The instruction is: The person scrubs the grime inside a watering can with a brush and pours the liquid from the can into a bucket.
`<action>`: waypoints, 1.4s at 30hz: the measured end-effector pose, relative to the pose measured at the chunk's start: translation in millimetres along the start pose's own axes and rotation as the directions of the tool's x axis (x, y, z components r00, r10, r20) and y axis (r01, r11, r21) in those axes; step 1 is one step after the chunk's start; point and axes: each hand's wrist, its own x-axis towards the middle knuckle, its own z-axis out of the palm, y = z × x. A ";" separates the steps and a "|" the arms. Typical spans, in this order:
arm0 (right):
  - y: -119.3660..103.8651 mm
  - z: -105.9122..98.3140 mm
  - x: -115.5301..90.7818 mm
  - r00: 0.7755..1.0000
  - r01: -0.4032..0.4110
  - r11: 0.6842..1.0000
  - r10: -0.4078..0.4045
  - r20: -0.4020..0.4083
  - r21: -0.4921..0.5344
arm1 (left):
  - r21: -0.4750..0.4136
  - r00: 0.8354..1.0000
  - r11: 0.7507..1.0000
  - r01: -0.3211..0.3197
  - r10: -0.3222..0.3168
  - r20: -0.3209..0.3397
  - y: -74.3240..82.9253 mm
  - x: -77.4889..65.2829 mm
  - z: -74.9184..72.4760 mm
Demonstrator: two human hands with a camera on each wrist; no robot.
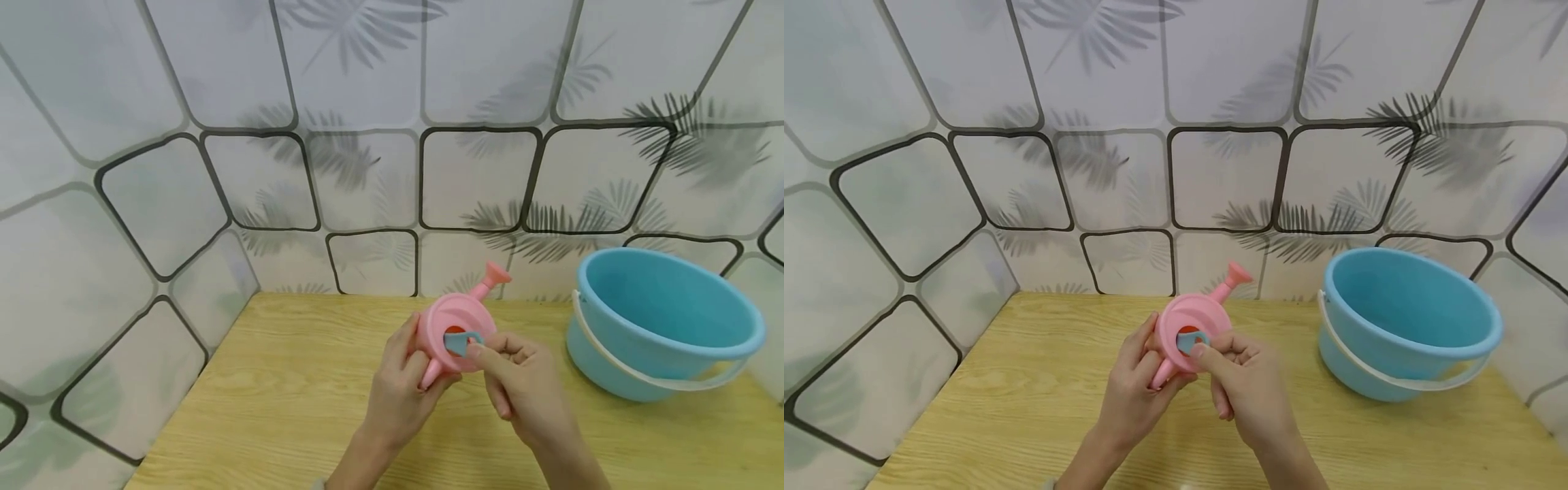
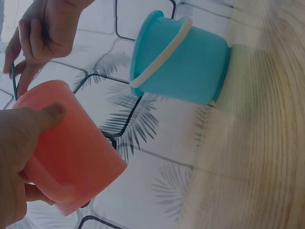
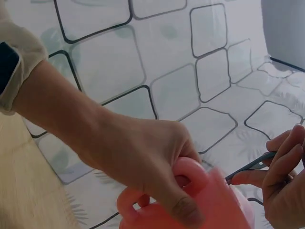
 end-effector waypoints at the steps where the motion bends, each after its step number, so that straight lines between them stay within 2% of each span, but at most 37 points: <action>1: 0.1 -1.5 -0.1 1.000 -0.002 0.999 0.001 0.014 0.036 | 0.007 1.000 1.000 -0.002 0.002 -0.004 -0.1 0.1 0.2; 5: 1.0 -6.4 -1.6 0.995 0.001 0.982 -0.020 0.097 0.190 | 0.020 0.999 1.000 0.000 0.000 -0.034 -0.9 0.8 0.6; 8: 3.8 -4.6 0.1 0.994 -0.038 0.979 0.016 0.111 0.200 | 0.024 0.999 1.000 -0.002 0.003 -0.052 0.1 1.1 1.4; 12: 5.9 -2.9 2.3 0.994 -0.079 0.976 0.062 0.089 0.203 | 0.038 0.998 0.999 -0.020 0.022 -0.052 3.6 1.3 2.9; 17: 3.4 -6.2 0.3 0.994 -0.056 0.956 0.027 0.104 0.289 | 0.038 0.999 0.999 -0.002 0.004 -0.053 6.5 1.5 2.9; 21: 3.9 -5.6 1.8 0.993 -0.065 0.969 0.039 0.109 0.240 | 0.042 0.997 0.999 -0.017 0.020 -0.068 9.7 1.6 4.2; 23: 3.5 -5.3 2.0 0.995 -0.070 0.975 0.053 0.084 0.213 | 0.047 0.997 0.999 -0.018 0.022 -0.075 10.9 1.7 4.5; 28: 0.3 -7.5 -1.8 0.999 -0.030 0.970 0.020 0.042 0.243 | 0.038 0.997 0.999 0.000 0.003 -0.078 11.6 2.1 4.1; 35: 0.9 -6.8 1.9 0.996 -0.074 0.975 0.061 0.071 0.210 | 0.060 0.996 0.998 -0.020 0.025 -0.085 12.0 2.5 5.1; 39: -2.5 -13.0 0.1 0.995 -0.028 0.969 0.003 0.100 0.245 | 0.043 0.998 0.999 -0.008 0.011 -0.063 9.5 3.2 3.1; 42: -3.4 -14.6 0.6 0.988 -0.022 0.980 -0.009 0.153 0.199 | 0.029 0.998 0.999 -0.017 0.018 -0.052 8.9 3.3 1.6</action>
